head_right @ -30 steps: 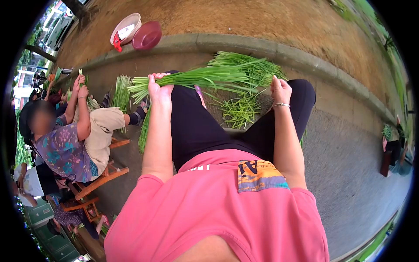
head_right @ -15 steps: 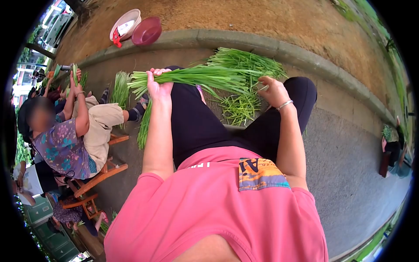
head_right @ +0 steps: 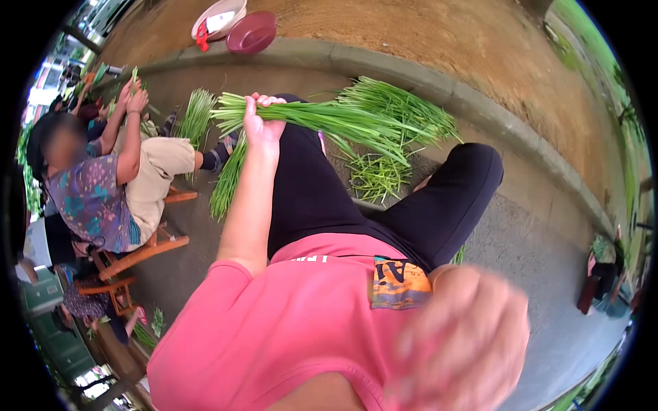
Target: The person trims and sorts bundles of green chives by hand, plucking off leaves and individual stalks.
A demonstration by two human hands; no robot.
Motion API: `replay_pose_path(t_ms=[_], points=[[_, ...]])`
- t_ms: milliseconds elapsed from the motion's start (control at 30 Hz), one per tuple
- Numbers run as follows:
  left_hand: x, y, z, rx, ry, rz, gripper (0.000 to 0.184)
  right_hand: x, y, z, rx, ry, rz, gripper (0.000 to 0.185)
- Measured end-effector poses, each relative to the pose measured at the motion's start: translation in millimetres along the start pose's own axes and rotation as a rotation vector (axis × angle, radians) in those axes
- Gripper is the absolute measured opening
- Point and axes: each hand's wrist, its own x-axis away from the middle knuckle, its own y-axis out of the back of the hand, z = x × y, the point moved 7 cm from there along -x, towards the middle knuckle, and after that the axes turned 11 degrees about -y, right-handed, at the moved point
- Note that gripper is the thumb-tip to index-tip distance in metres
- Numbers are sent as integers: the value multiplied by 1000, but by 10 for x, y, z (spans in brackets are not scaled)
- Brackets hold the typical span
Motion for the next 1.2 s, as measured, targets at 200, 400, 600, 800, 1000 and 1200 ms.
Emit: replay_pose_path(t_ms=[200,400,600,800,1000,1200], points=[[-6,33,-7,-16,-21,4,25,-296,-328,-131,-178,55,175,15],[-10,5,38,-10,-16,10,24,-137,-314,-141,-96,170,280,16],[-11,7,27,-36,-18,-8,23,-254,-328,-230,-166,70,217,16],[-28,26,49,-111,8,-70,23,-138,-337,-355,52,-167,312,4],[92,-19,246,-320,77,-58,21,59,444,-1412,1157,-739,88,37],[416,-405,536,-409,97,13,18,937,1178,-2333,1241,-1203,115,51]])
